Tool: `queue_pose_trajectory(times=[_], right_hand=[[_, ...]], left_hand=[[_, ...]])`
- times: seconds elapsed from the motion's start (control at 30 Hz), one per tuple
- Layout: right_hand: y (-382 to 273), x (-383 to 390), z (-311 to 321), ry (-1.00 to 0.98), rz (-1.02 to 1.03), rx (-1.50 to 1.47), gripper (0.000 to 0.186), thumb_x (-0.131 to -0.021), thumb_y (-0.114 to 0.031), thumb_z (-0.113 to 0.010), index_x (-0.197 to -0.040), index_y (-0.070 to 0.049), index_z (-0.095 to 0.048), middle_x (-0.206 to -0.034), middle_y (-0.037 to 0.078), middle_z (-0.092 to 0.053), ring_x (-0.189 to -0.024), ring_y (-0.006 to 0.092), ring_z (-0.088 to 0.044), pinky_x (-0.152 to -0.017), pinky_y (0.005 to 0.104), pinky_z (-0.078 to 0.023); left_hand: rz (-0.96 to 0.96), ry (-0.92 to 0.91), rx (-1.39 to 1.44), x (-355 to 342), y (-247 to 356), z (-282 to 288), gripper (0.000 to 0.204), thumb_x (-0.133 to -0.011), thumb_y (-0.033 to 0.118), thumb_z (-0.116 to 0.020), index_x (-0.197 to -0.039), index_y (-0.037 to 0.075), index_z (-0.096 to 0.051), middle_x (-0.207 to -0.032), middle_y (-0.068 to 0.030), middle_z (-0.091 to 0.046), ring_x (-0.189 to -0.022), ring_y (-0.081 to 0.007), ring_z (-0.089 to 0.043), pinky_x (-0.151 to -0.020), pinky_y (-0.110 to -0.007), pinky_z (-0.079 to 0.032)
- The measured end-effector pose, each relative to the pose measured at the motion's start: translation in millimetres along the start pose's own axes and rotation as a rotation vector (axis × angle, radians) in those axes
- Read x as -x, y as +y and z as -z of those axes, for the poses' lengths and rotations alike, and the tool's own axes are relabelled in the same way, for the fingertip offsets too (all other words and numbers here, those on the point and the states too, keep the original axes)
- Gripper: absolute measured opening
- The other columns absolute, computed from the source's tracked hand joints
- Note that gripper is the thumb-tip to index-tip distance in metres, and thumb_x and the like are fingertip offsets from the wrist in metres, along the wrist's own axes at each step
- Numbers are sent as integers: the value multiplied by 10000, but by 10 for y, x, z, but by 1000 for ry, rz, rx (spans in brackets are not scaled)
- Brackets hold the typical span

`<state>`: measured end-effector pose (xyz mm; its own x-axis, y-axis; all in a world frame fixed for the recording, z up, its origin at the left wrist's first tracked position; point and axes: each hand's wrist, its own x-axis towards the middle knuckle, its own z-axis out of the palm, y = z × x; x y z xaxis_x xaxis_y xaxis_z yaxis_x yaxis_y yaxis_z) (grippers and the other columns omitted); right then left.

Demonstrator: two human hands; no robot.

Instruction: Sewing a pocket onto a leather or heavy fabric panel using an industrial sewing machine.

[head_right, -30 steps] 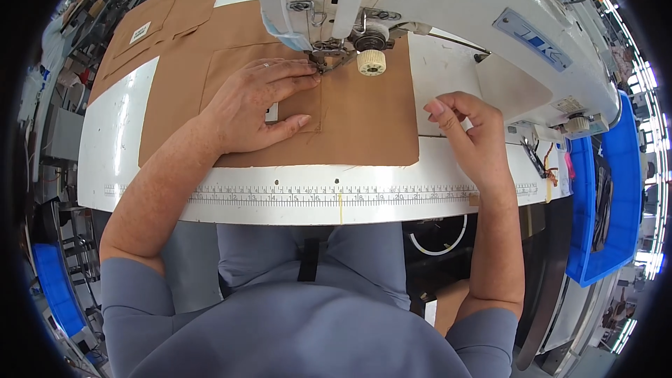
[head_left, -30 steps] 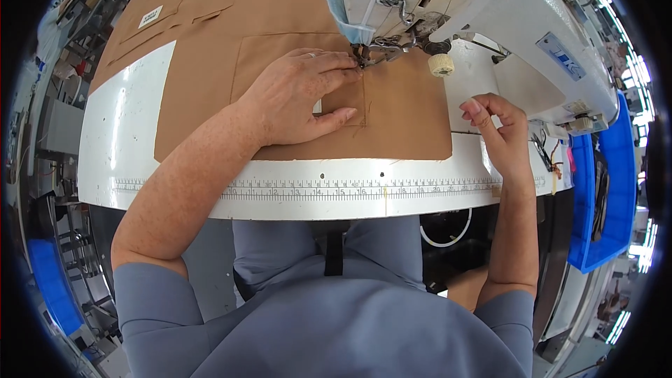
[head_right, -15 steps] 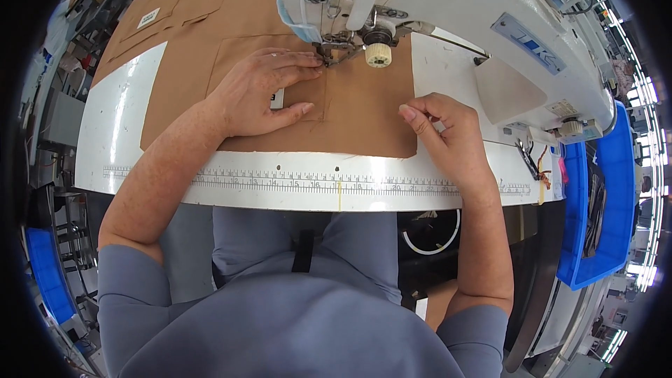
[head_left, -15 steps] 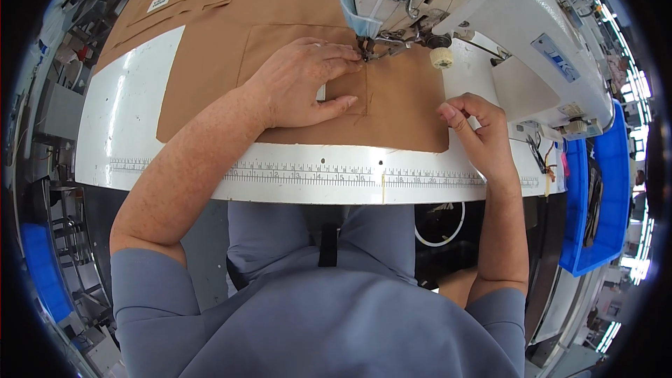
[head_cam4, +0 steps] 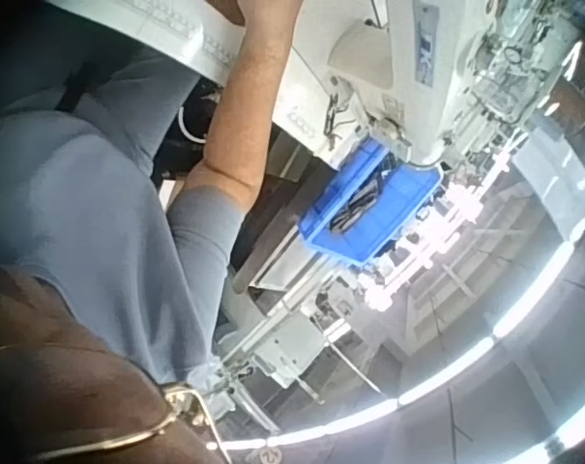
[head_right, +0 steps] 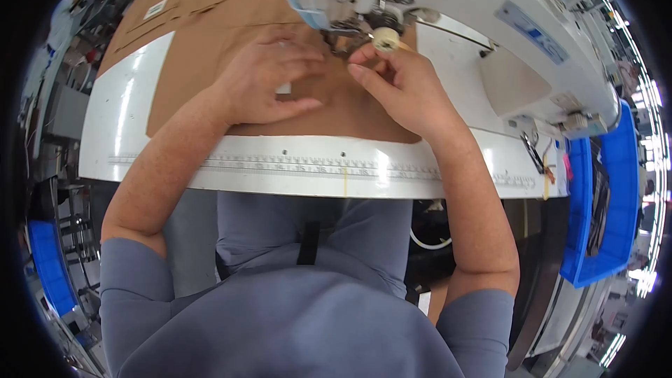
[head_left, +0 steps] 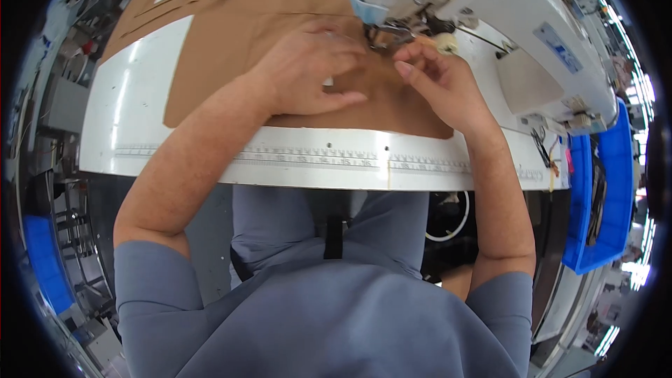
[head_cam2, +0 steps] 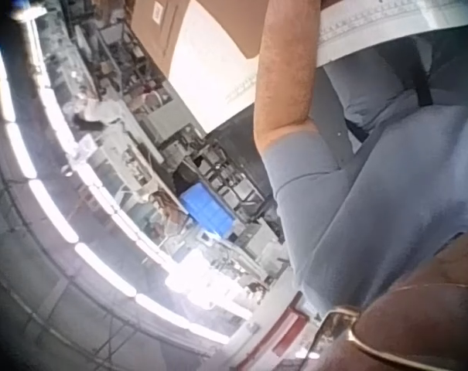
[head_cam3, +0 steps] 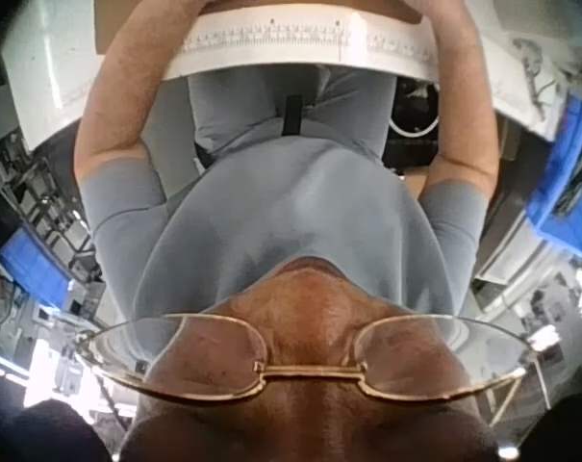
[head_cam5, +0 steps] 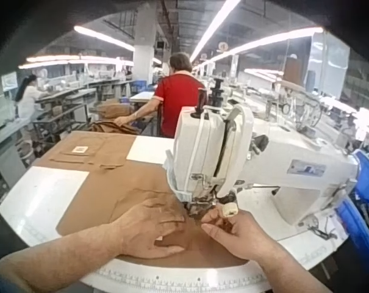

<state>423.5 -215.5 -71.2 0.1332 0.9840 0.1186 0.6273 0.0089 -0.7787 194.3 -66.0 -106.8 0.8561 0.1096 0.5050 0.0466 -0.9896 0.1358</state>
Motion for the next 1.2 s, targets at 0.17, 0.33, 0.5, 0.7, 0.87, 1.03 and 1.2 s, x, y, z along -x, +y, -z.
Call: queue_pose_trajectory(times=[0.17, 0.33, 0.5, 0.7, 0.87, 1.03, 1.2], right_hand=[[69, -10, -123, -10, -10, -377, 174, -1006, -167, -683, -1114, -33, -710, -962, -16, -657, -734, 59, -541, -669, 224, -449], [200, 91, 86, -82, -70, -432, 154, -1019, -108, -640, -1125, -21, -709, -1074, 16, -691, -695, 74, -558, -672, 224, -461], [156, 28, -49, -1, 64, -440, 190, -1026, -95, -621, -1162, -12, -724, -1048, 22, -730, -708, 80, -598, -687, 227, -472], [173, 270, 275, 53, 70, -248, 199, -1013, -121, -659, -1157, -3, -731, -1042, 32, -757, -771, 93, -639, -748, 247, -500], [322, 937, 730, 270, 66, 162, 213, -987, -122, -690, -1150, 10, -726, -1010, 66, -760, -901, 141, -682, -856, 273, -511], [893, 1704, 1317, 499, -48, 584, 231, -962, -108, -722, -1163, 8, -722, -1132, 125, -735, -1071, 233, -684, -993, 347, -494], [1349, 2104, 1581, 602, -211, 657, 261, -963, -149, -736, -1171, 7, -717, -1174, 142, -722, -1130, 270, -666, -1025, 372, -474]], left_hand=[[-109, -19, 87, -30, 50, -94, 448, -870, 424, -777, -1156, 82, -740, -1270, -78, -696, -1171, -317, -652, -1064, -464, -480], [-73, -44, 166, 7, 191, -68, 445, -895, 421, -748, -1191, 91, -726, -1342, -89, -653, -1180, -331, -632, -1060, -464, -477], [-35, -168, 194, 380, 416, 64, 514, -941, 387, -696, -1378, 120, -645, -1520, -129, -539, -1419, -337, -494, -1203, -525, -354], [-9, -386, 427, 785, 842, 614, 558, -933, 355, -721, -1434, 135, -611, -1564, -136, -505, -1487, -337, -429, -1251, -552, -268], [382, -92, 439, 816, 744, 635, 252, -850, 128, -811, -1087, 62, -756, -1239, -87, -706, -1121, -284, -693, -926, -397, -565], [490, 65, 398, 317, 559, 447, 236, -794, 123, -858, -985, 34, -752, -939, -44, -673, -812, -190, -633, -742, -316, -547], [590, -86, 417, 222, 491, 279, 227, -802, 173, -867, -952, 41, -760, -866, -24, -627, -758, -138, -546, -682, -316, -492]])
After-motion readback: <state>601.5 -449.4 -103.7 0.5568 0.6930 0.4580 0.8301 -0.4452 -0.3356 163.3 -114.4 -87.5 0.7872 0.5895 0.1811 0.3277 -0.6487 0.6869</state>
